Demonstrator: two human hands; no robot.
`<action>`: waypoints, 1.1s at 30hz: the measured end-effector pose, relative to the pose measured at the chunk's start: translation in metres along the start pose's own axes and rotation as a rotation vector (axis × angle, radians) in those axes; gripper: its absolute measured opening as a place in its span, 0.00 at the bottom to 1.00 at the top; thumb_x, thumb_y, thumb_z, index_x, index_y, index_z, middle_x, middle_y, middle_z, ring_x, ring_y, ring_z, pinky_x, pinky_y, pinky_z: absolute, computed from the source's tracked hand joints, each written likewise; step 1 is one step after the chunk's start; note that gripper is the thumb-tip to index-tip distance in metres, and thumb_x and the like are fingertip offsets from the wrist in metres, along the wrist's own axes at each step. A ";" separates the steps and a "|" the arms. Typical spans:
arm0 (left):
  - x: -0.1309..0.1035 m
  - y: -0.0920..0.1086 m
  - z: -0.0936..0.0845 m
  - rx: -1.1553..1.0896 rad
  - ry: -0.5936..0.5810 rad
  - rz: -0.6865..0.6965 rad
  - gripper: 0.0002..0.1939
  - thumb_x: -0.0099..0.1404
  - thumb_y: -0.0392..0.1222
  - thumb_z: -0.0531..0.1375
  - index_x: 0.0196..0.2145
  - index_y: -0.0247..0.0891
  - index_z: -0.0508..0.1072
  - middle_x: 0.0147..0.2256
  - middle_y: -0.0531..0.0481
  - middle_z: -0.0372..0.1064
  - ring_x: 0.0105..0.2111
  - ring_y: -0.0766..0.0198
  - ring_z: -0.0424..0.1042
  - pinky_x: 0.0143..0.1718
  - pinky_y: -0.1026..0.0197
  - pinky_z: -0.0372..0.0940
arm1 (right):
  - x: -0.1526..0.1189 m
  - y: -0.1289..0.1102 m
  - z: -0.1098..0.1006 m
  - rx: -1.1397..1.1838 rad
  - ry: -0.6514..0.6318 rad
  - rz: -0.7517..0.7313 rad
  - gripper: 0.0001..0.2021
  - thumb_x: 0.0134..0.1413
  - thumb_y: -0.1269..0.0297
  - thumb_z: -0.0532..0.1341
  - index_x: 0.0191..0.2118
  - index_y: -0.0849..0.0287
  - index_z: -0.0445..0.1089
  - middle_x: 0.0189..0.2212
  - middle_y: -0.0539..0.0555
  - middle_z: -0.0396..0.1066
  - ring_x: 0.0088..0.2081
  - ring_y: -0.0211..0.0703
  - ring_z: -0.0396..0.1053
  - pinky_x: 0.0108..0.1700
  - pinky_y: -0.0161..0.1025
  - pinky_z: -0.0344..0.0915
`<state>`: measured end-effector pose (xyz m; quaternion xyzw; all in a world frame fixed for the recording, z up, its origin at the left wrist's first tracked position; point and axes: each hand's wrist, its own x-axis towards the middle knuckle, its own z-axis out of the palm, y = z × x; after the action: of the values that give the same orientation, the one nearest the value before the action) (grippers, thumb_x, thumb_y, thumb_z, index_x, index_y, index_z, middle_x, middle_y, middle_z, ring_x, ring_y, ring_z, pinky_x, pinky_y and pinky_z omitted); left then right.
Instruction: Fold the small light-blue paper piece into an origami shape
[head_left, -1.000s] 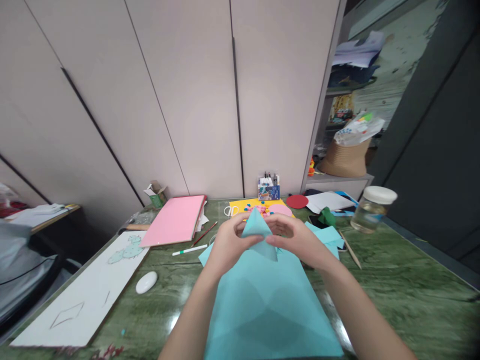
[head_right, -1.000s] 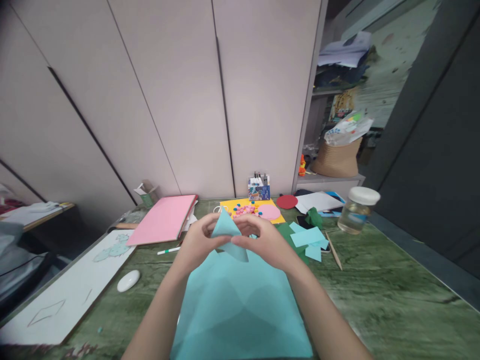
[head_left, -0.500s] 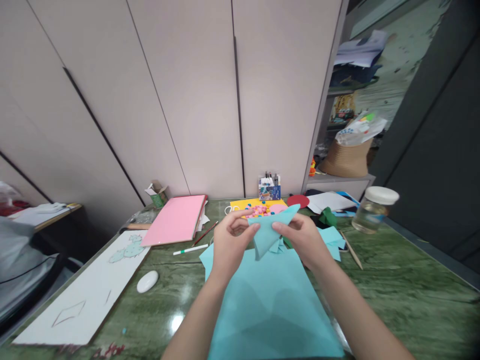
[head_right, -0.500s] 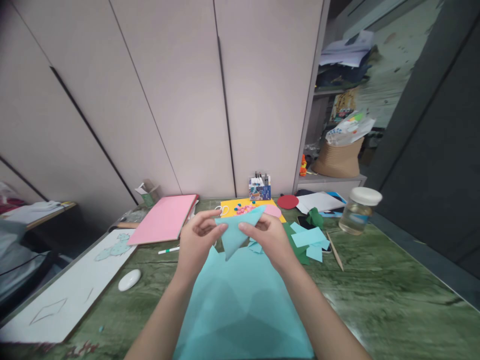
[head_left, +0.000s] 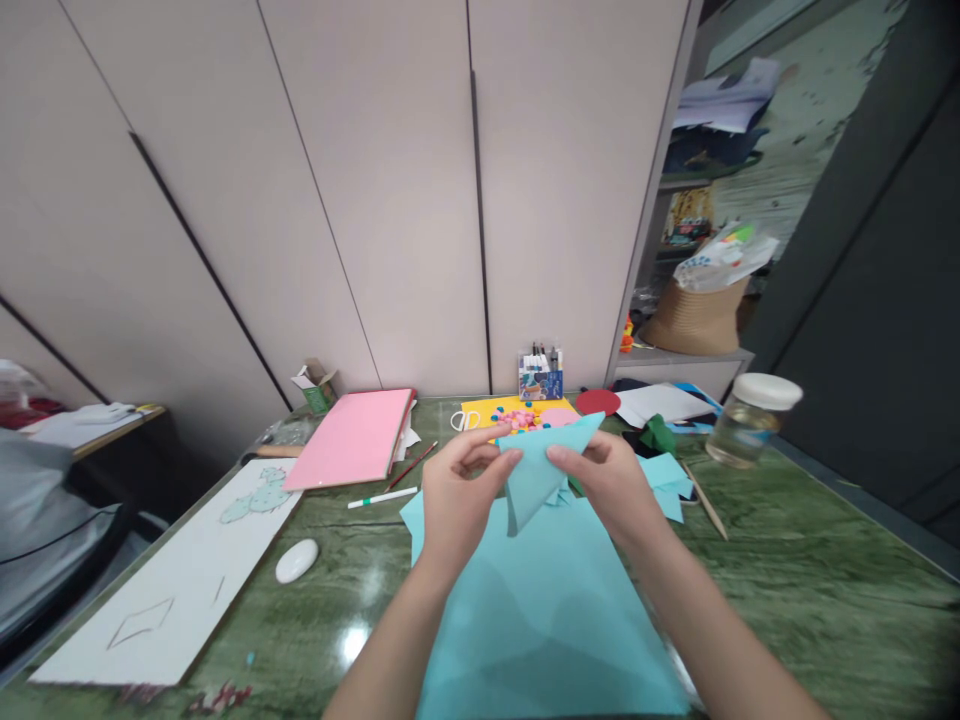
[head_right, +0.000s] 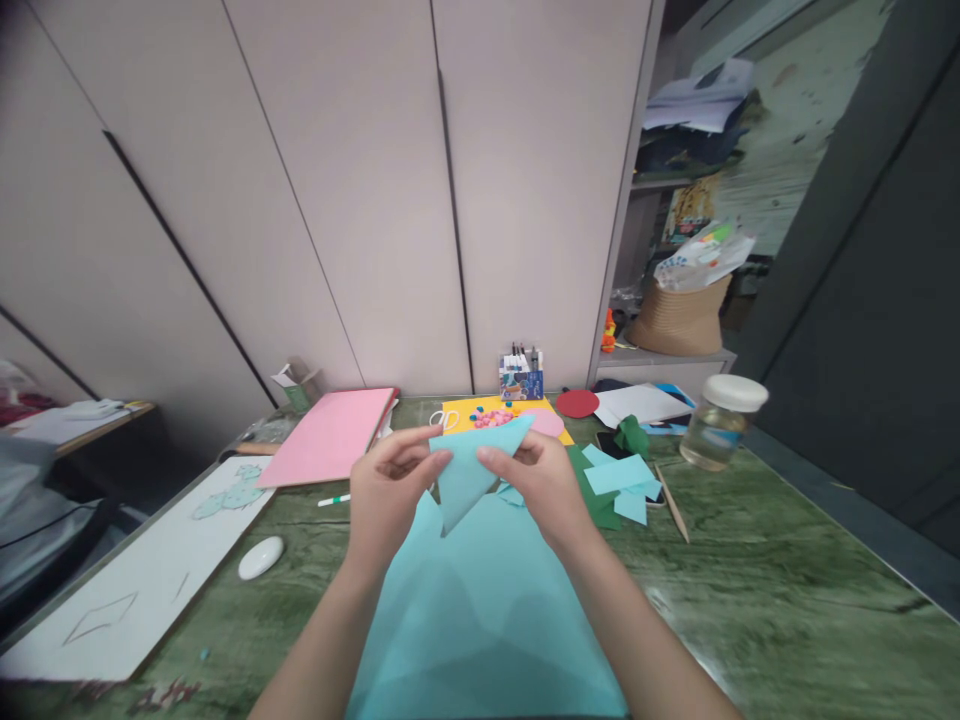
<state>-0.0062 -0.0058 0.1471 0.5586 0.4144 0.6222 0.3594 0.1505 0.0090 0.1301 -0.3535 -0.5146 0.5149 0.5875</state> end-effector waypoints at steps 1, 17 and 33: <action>0.000 0.000 0.000 -0.001 -0.002 -0.001 0.12 0.52 0.40 0.64 0.36 0.37 0.76 0.19 0.57 0.64 0.21 0.72 0.61 0.23 0.69 0.60 | 0.000 0.000 0.000 -0.001 0.002 0.000 0.09 0.41 0.60 0.67 0.29 0.59 0.74 0.25 0.52 0.75 0.28 0.43 0.70 0.34 0.41 0.68; -0.001 0.004 -0.001 -0.003 0.006 -0.006 0.11 0.51 0.39 0.64 0.35 0.36 0.76 0.18 0.56 0.65 0.19 0.72 0.62 0.21 0.69 0.60 | 0.000 -0.001 0.005 0.012 0.018 0.008 0.09 0.41 0.60 0.67 0.28 0.59 0.74 0.24 0.52 0.75 0.24 0.41 0.69 0.31 0.40 0.68; -0.003 0.004 0.000 -0.002 0.012 -0.013 0.12 0.52 0.39 0.64 0.37 0.37 0.76 0.18 0.56 0.67 0.18 0.73 0.63 0.21 0.70 0.62 | -0.001 -0.002 0.006 0.011 0.030 0.014 0.11 0.39 0.58 0.68 0.28 0.61 0.74 0.23 0.53 0.75 0.24 0.42 0.70 0.30 0.40 0.69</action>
<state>-0.0062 -0.0098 0.1499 0.5517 0.4194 0.6238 0.3613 0.1455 0.0073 0.1328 -0.3617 -0.5004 0.5165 0.5933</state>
